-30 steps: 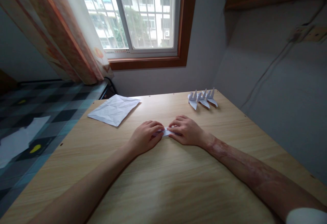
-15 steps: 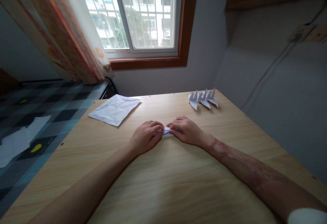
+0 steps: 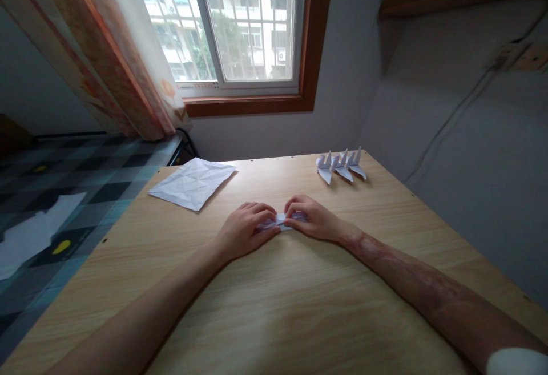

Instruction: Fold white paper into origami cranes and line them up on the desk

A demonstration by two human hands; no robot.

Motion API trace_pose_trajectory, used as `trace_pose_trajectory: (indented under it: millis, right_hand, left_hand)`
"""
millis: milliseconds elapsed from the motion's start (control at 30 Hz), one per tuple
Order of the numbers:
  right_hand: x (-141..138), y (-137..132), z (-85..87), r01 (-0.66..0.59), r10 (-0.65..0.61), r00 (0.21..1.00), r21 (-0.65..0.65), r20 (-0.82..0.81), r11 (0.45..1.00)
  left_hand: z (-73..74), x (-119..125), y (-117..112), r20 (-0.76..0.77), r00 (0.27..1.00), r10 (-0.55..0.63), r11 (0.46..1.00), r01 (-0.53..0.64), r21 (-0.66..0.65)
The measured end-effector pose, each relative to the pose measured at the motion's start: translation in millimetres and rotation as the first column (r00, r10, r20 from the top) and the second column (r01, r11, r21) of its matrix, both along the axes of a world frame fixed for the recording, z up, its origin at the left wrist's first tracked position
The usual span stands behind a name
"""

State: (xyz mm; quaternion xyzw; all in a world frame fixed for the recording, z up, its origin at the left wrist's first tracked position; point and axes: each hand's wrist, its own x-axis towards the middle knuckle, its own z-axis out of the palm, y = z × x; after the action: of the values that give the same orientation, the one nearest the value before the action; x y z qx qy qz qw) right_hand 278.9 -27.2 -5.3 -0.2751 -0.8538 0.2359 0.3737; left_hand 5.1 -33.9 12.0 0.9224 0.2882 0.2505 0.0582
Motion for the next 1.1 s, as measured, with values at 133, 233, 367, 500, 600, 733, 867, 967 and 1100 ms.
trace_pose_trajectory:
  millis: [133,233,367,500,600,733,867,967,1100]
  right_hand:
    - [-1,-1,0.1,-0.013,0.013,1.0,0.007,0.027,1.0]
    - [-2,-2,0.7,-0.033,0.034,0.998,-0.012,0.05,0.999]
    - [-3,-4,5.6,-0.033,0.038,0.996,-0.075,0.078,0.997]
    - [-4,-5,10.3,-0.015,0.025,0.995,-0.104,0.101,0.994]
    - [-5,-4,11.3,-0.029,0.034,0.997,-0.084,0.063,0.996]
    - [-4,-3,13.6,-0.007,0.003,0.999,0.082,0.043,0.997]
    - [-4,-5,17.7,0.007,-0.03,0.995,0.231,0.098,0.973]
    - [-3,-6,17.9,0.003,-0.051,0.989,0.321,0.139,0.947]
    - [-1,-6,13.7,-0.051,-0.03,0.979,0.383,0.201,0.922]
  left_hand:
    - [-1.5,0,2,0.014,1.0,-0.023,1.0,0.023,-0.012]
    - [-1.6,0,3,0.027,0.998,-0.052,0.998,0.052,-0.02]
    - [-1.4,1,3,0.066,0.995,-0.073,0.997,0.074,-0.005]
    - [-0.2,2,1,0.127,0.987,-0.1,0.995,0.097,0.032]
    - [1.2,2,-1,0.158,0.981,-0.111,0.993,0.103,0.061]
    - [2.3,2,-4,0.221,0.971,-0.09,0.996,0.083,0.04]
    - [2.4,2,-5,0.274,0.96,-0.057,0.998,0.055,0.013]
    - [2.0,2,-5,0.261,0.963,-0.068,0.998,0.063,0.027]
    - [-0.2,2,-4,0.211,0.973,-0.095,0.995,0.085,0.056]
